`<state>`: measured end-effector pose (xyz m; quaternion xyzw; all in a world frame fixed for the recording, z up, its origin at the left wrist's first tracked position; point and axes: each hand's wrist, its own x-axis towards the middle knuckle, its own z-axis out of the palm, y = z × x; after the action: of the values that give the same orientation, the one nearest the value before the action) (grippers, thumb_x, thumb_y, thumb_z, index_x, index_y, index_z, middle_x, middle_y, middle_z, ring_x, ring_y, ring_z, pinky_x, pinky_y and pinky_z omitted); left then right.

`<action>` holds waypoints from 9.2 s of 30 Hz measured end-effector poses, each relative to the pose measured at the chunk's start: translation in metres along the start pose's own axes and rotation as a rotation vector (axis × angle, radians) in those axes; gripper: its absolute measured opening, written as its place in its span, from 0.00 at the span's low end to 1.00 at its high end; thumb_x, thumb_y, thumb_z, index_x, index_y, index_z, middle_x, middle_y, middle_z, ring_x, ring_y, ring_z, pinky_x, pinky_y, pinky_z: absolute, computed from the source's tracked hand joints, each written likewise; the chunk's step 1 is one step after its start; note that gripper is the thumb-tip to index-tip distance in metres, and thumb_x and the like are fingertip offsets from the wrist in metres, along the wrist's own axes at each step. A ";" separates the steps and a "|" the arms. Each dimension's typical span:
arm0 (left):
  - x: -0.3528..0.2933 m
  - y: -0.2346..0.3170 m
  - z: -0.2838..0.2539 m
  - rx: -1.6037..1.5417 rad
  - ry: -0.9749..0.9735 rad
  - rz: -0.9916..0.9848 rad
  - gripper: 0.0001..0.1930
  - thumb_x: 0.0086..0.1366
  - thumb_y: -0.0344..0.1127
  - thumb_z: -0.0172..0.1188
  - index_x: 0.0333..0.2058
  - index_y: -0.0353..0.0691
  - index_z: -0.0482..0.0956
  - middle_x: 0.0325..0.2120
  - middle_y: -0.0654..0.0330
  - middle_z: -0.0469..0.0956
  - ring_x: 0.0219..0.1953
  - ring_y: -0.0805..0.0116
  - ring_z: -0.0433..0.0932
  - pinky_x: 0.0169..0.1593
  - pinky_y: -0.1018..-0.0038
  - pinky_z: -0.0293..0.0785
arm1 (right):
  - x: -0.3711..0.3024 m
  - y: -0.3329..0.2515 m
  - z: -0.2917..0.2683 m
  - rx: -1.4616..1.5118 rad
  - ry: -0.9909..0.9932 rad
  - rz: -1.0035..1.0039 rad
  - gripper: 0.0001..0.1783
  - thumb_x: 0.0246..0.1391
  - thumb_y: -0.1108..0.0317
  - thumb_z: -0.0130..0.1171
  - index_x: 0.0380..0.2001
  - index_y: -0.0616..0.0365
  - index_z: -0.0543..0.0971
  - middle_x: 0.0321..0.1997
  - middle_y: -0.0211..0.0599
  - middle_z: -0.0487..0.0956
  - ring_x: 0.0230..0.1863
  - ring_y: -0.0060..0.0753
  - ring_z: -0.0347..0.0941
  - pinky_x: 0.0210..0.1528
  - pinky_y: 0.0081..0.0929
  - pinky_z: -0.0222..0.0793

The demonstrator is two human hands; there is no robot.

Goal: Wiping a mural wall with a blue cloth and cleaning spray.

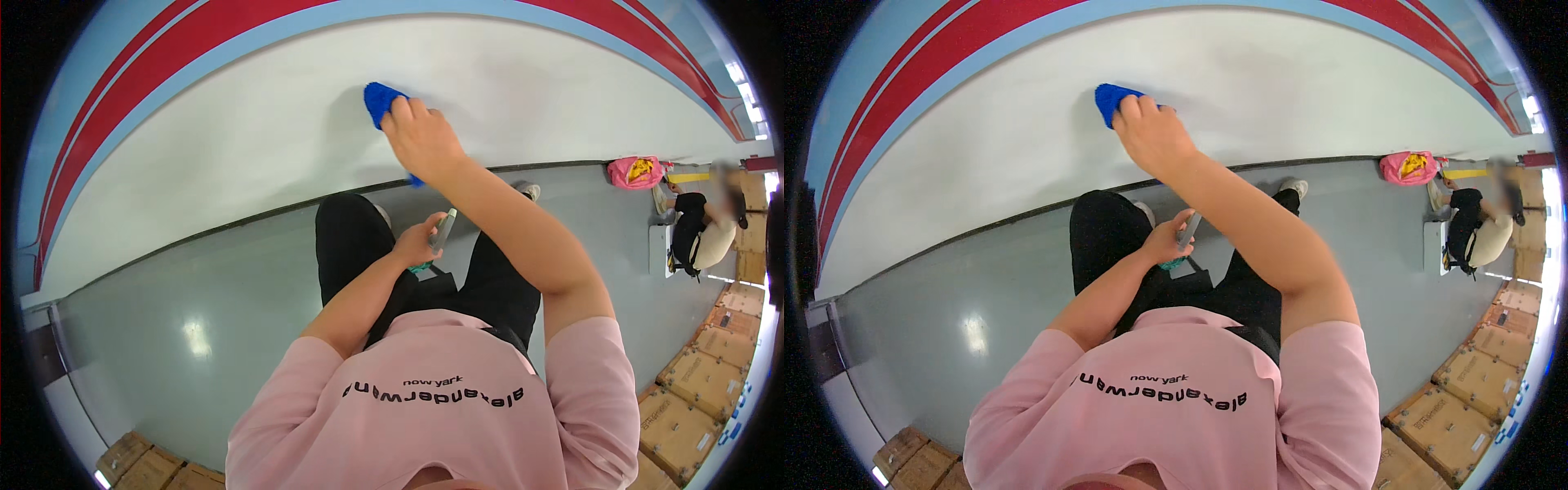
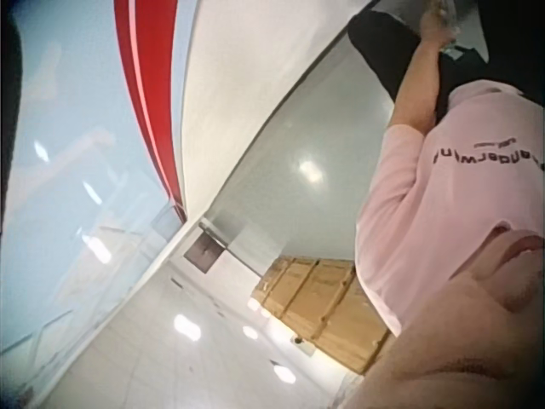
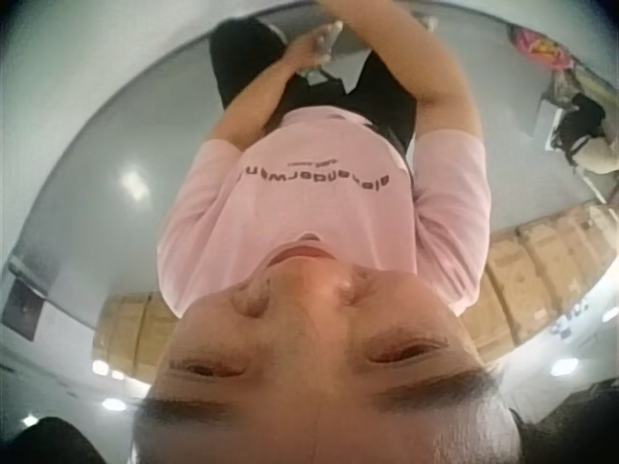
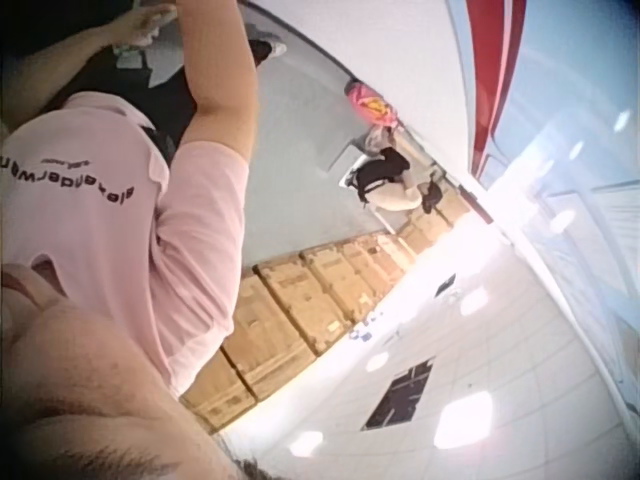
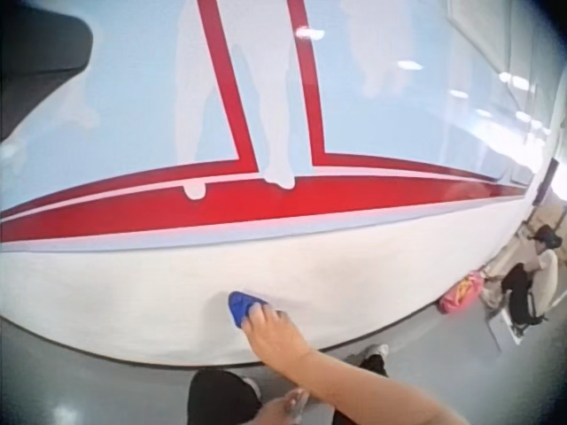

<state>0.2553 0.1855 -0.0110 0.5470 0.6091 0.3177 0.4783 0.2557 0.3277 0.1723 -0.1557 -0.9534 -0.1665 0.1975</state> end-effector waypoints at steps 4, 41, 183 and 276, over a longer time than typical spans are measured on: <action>0.000 -0.002 0.001 -0.022 0.028 0.036 0.39 0.40 0.36 0.62 0.53 0.54 0.54 0.32 0.50 0.74 0.36 0.48 0.74 0.38 0.61 0.69 | 0.014 -0.011 0.026 -0.229 -0.063 0.066 0.08 0.35 0.68 0.55 0.25 0.54 0.72 0.29 0.34 0.64 0.31 0.29 0.63 0.22 0.19 0.66; -0.006 0.013 -0.003 0.153 0.055 0.122 0.41 0.44 0.32 0.59 0.57 0.46 0.48 0.28 0.56 0.77 0.32 0.55 0.76 0.38 0.66 0.70 | 0.012 0.008 0.022 -0.203 -0.169 0.038 0.08 0.39 0.70 0.54 0.28 0.54 0.74 0.32 0.32 0.67 0.35 0.30 0.67 0.26 0.24 0.70; 0.000 0.003 -0.019 0.041 -0.099 0.014 0.40 0.43 0.28 0.61 0.56 0.53 0.53 0.27 0.61 0.76 0.32 0.61 0.76 0.39 0.68 0.70 | -0.151 0.085 0.115 0.676 -0.510 1.305 0.25 0.41 0.56 0.52 0.40 0.65 0.69 0.39 0.57 0.74 0.43 0.53 0.70 0.48 0.40 0.65; 0.007 -0.011 -0.004 0.207 -0.018 0.022 0.37 0.44 0.33 0.59 0.54 0.53 0.52 0.28 0.58 0.77 0.32 0.56 0.77 0.37 0.64 0.71 | -0.050 0.053 0.089 0.862 -0.175 1.064 0.18 0.50 0.55 0.47 0.24 0.62 0.72 0.29 0.55 0.74 0.36 0.58 0.69 0.38 0.46 0.63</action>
<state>0.2481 0.1901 -0.0217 0.6030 0.6283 0.2536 0.4211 0.2897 0.3975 0.0878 -0.5227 -0.7410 0.3603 0.2190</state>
